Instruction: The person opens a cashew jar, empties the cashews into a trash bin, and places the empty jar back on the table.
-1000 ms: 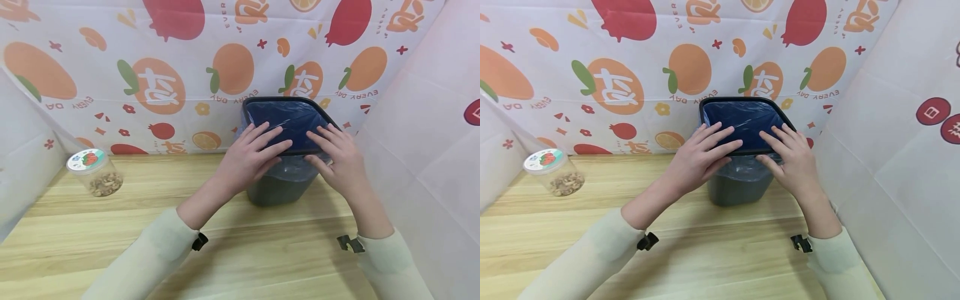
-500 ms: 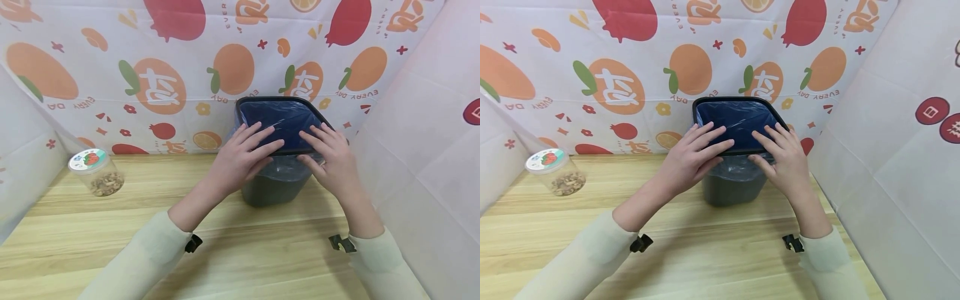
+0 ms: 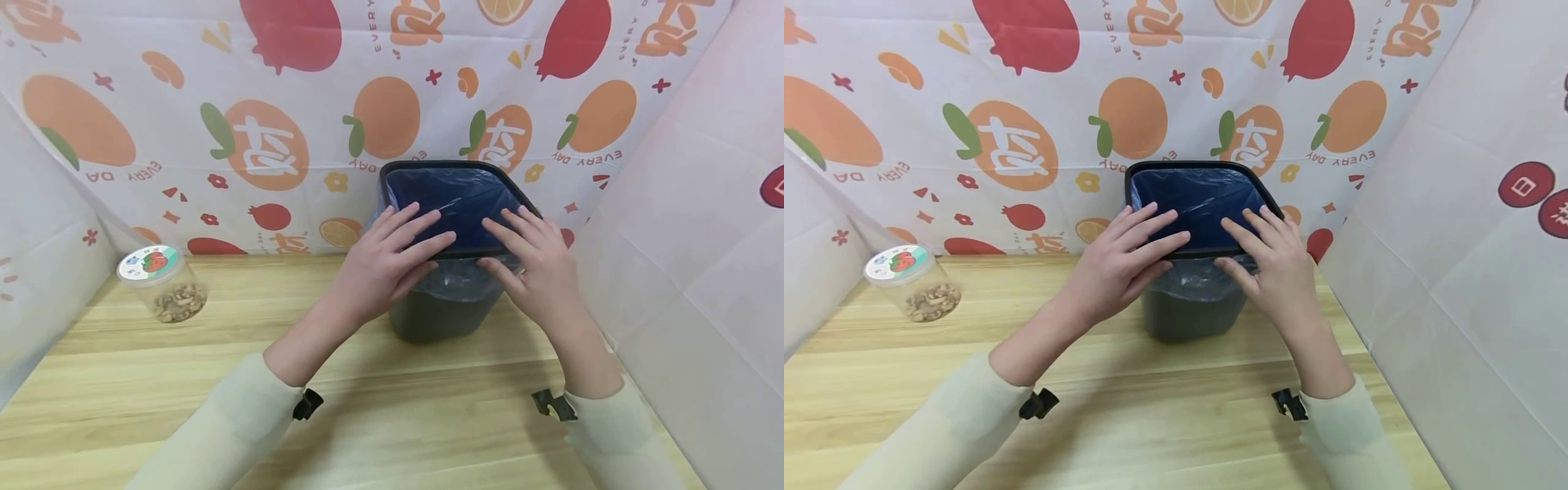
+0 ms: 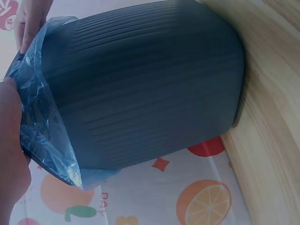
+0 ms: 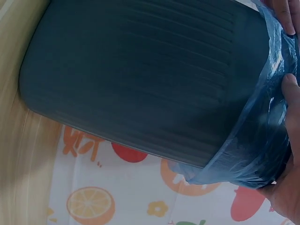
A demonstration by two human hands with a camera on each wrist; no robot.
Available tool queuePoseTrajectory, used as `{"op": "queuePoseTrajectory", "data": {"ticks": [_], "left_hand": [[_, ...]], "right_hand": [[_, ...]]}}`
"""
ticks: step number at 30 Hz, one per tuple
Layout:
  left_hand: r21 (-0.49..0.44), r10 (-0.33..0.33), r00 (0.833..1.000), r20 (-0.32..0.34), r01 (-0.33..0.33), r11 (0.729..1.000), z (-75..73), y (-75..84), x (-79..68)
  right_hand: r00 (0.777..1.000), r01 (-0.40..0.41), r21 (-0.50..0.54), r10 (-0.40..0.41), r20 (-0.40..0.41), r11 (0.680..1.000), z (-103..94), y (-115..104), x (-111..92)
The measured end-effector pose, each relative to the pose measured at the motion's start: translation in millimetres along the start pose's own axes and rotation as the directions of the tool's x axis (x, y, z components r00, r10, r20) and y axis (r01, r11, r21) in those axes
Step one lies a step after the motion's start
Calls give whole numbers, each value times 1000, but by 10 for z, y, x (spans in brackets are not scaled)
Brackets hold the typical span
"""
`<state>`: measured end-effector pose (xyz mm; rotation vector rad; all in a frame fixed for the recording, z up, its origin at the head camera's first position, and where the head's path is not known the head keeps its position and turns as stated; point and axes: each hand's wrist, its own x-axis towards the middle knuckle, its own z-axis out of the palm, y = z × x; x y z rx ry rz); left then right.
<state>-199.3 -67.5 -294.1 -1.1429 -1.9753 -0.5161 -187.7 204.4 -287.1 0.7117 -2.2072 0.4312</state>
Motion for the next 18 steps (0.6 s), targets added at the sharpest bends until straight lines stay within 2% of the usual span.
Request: {"op": "queuePoseTrajectory", "data": {"ticks": [9,18], "left_hand": [[-3,14,999,-29,-14,1000,-67,-12,-52],[7,9,1000,-22,-9,1000,-113,-42,-97]], "right_hand": [[1000,7,11,-7,13,1000,30,-74,17],[999,2,0,-3,38,1000,73,-121,40]]}}
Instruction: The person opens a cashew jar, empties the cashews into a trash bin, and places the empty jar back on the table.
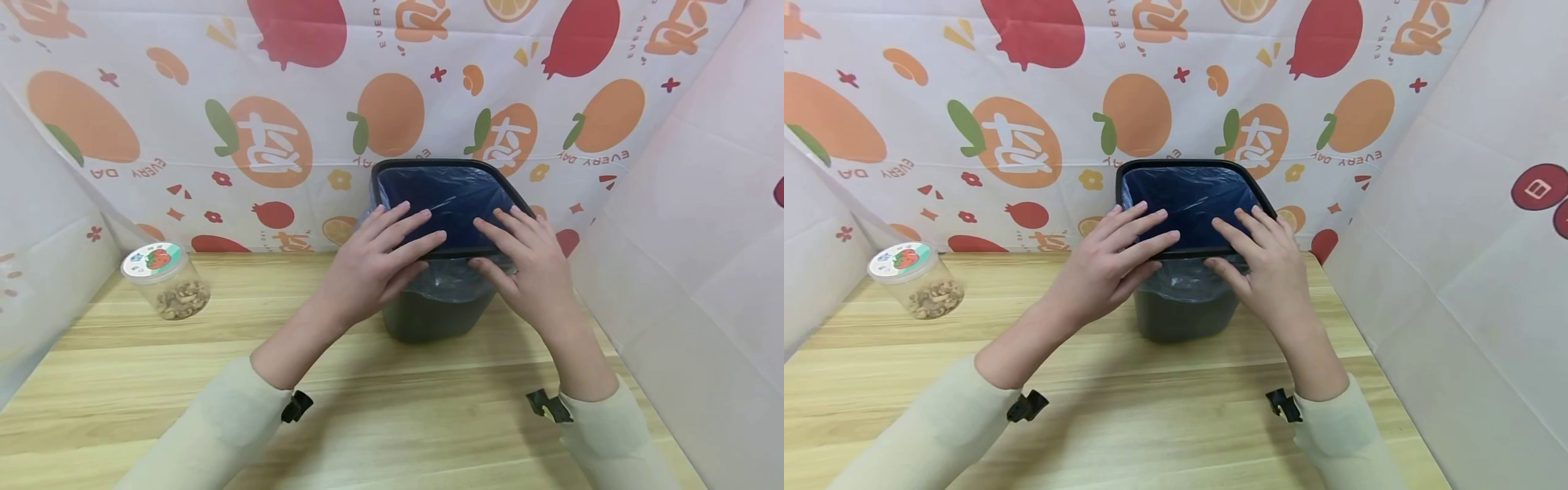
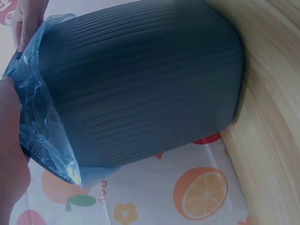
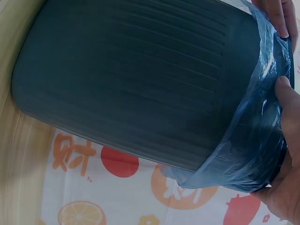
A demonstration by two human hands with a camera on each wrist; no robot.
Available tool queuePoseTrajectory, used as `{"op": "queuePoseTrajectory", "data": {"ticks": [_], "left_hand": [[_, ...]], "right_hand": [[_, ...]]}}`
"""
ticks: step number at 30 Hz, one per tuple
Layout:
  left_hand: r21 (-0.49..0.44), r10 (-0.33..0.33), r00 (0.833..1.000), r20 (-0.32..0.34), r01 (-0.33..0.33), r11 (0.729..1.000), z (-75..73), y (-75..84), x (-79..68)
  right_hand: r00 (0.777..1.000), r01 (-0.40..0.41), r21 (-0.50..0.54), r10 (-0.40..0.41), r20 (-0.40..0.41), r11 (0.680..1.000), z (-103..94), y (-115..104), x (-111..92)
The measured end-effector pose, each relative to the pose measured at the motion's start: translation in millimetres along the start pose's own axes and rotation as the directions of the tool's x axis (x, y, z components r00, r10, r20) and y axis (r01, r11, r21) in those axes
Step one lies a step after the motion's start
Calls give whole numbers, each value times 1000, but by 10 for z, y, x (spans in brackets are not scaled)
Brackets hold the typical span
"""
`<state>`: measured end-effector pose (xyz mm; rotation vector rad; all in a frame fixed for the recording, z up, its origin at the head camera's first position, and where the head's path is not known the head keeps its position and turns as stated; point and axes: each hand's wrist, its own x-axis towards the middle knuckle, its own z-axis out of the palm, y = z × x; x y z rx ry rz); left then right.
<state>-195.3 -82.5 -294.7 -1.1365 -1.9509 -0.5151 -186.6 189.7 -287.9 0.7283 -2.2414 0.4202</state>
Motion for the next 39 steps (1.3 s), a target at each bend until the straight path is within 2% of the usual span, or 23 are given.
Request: {"op": "queuePoseTrajectory", "data": {"ticks": [22,31,39], "left_hand": [[0,9,1000,4,-9,1000,-133,-85,-59],[4,-11,1000,-2,11,1000,-219,-127,-109],[-4,-12,1000,8,12,1000,-230,-147,-116]], "right_hand": [[999,-22,-15,22,25,1000,73,-123,60],[1000,13,-1,-13,9,1000,132,-192,148],[1000,7,0,-7,8,1000,139,-208,155]]}}
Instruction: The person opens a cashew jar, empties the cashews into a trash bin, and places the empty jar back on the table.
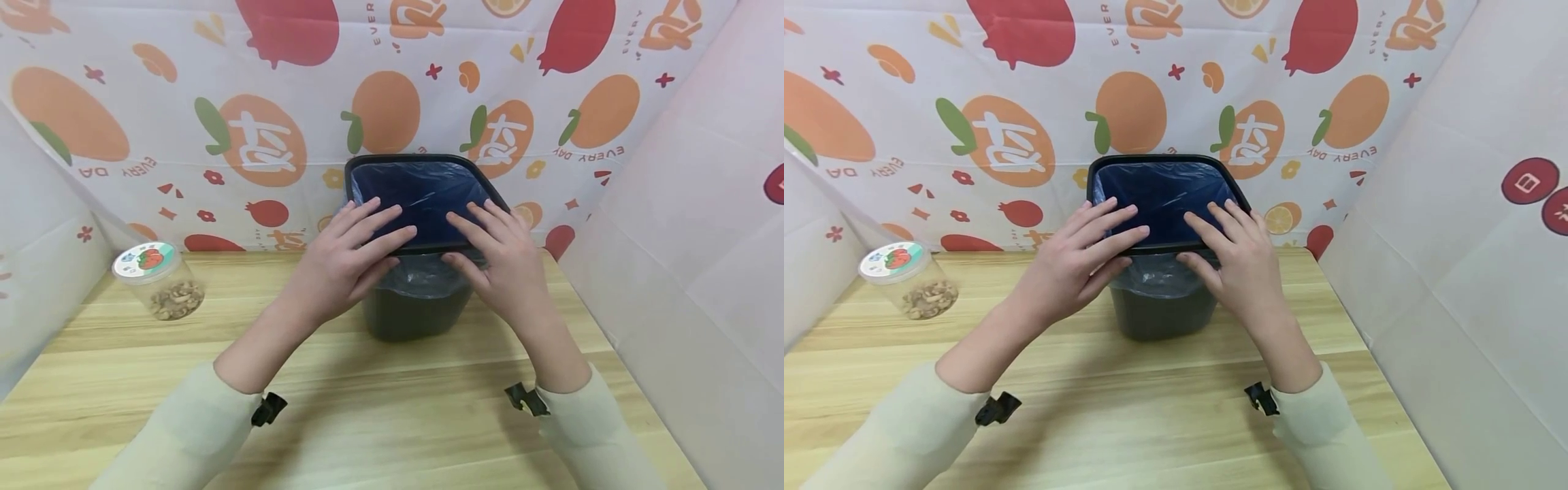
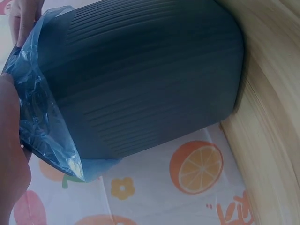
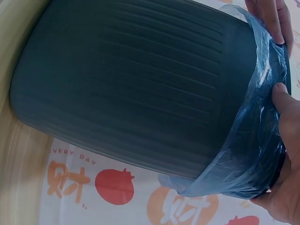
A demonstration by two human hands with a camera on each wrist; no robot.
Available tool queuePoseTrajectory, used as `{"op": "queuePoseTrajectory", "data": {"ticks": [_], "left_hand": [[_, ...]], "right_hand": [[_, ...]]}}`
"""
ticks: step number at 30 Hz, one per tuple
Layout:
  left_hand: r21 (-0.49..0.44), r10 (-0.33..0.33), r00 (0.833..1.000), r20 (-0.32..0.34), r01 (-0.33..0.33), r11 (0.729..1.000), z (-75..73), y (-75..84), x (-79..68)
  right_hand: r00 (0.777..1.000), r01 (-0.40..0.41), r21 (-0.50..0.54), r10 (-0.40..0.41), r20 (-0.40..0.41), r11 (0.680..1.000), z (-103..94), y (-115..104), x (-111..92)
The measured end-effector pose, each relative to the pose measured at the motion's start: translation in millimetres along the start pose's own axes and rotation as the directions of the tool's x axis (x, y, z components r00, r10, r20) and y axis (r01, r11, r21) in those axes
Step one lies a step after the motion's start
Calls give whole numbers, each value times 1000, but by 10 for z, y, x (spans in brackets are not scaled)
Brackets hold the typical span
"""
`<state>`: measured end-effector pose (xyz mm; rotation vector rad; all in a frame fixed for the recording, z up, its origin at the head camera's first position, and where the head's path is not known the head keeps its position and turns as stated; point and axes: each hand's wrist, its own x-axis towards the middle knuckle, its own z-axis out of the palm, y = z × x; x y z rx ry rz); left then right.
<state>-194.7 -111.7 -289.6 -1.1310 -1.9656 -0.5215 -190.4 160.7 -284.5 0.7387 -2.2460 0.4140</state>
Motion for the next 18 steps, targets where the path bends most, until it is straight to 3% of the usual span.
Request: {"op": "queuePoseTrajectory", "data": {"ticks": [18], "left_hand": [[11,-9,1000,23,8,1000,-96,-14,-64]], "right_hand": [[999,21,5,-21,-29,1000,49,-84,16]]}}
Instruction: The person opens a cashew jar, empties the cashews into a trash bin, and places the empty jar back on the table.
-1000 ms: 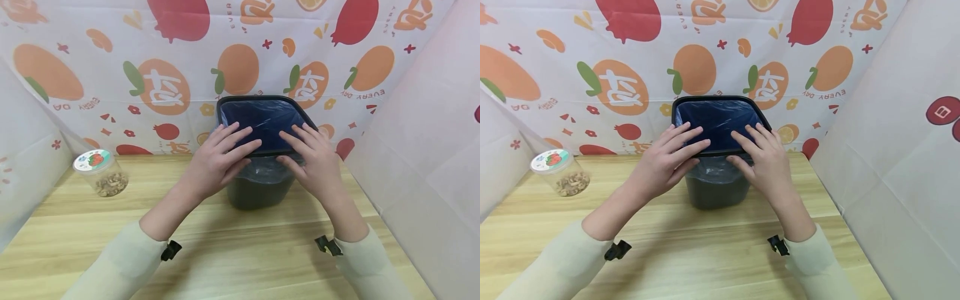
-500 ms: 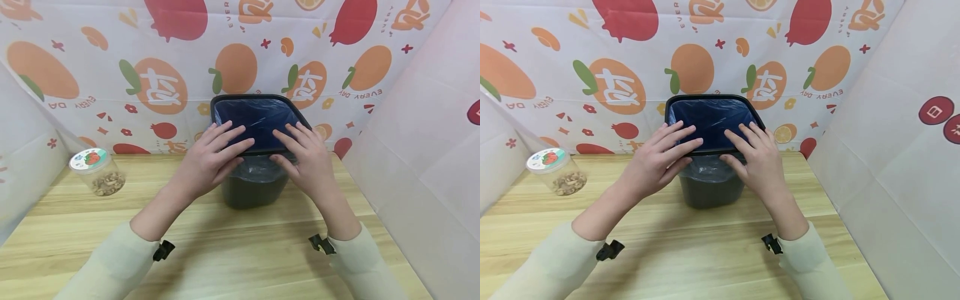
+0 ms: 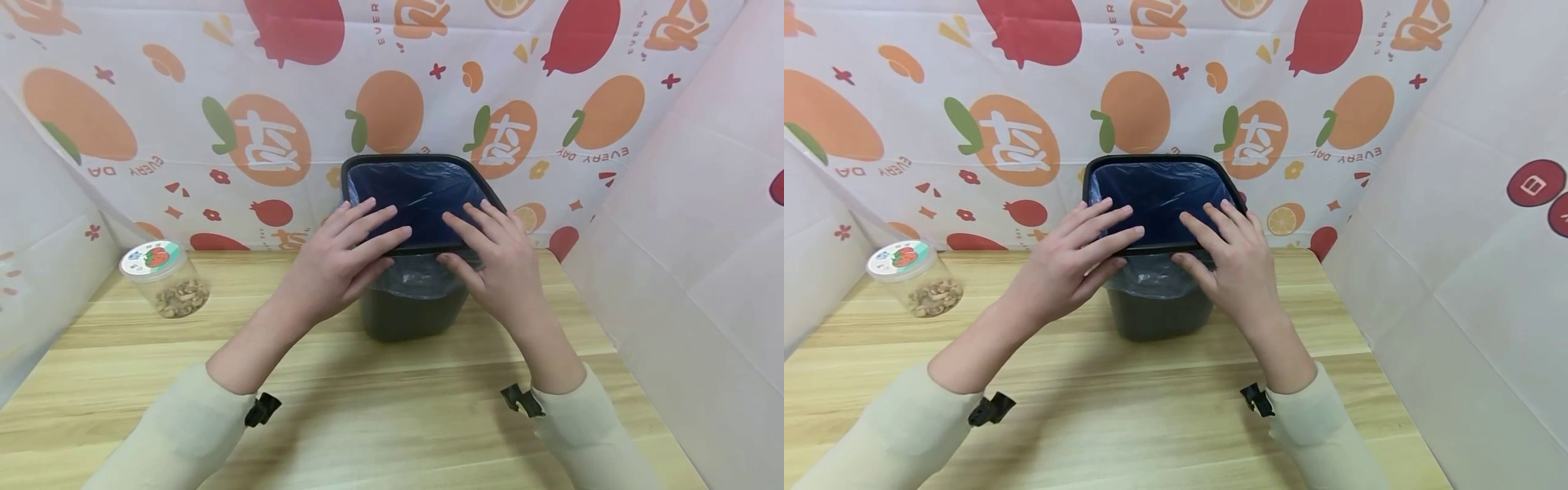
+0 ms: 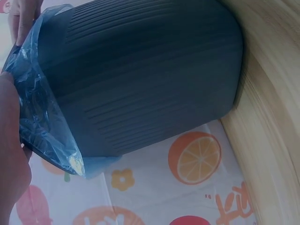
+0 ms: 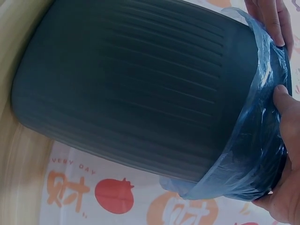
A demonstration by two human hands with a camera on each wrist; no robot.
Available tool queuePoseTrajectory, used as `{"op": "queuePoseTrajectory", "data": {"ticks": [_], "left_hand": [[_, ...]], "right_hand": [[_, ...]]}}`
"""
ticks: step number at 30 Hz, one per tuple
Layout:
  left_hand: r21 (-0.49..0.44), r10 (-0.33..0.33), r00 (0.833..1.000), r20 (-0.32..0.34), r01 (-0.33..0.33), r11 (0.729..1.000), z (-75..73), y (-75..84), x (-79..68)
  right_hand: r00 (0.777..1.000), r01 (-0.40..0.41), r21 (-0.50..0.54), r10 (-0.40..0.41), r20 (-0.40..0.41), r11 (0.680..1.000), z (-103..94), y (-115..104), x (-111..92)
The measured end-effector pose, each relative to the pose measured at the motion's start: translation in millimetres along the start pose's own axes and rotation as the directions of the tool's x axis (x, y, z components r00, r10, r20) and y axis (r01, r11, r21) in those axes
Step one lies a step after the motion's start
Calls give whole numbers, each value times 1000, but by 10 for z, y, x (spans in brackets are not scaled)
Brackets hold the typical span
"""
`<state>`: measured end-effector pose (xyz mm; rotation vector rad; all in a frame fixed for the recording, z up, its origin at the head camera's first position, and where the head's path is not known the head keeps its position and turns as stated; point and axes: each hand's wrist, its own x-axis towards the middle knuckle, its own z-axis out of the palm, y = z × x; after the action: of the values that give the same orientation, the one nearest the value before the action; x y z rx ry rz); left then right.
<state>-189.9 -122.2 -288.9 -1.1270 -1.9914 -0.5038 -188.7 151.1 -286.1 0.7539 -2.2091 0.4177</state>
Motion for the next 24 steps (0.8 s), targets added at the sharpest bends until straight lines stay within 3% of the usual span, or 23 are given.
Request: {"op": "queuePoseTrajectory", "data": {"ticks": [24], "left_hand": [[-8,-8,1000,12,8,1000,-110,-63,-107]], "right_hand": [[1000,11,-9,-11,-10,1000,76,-141,30]]}}
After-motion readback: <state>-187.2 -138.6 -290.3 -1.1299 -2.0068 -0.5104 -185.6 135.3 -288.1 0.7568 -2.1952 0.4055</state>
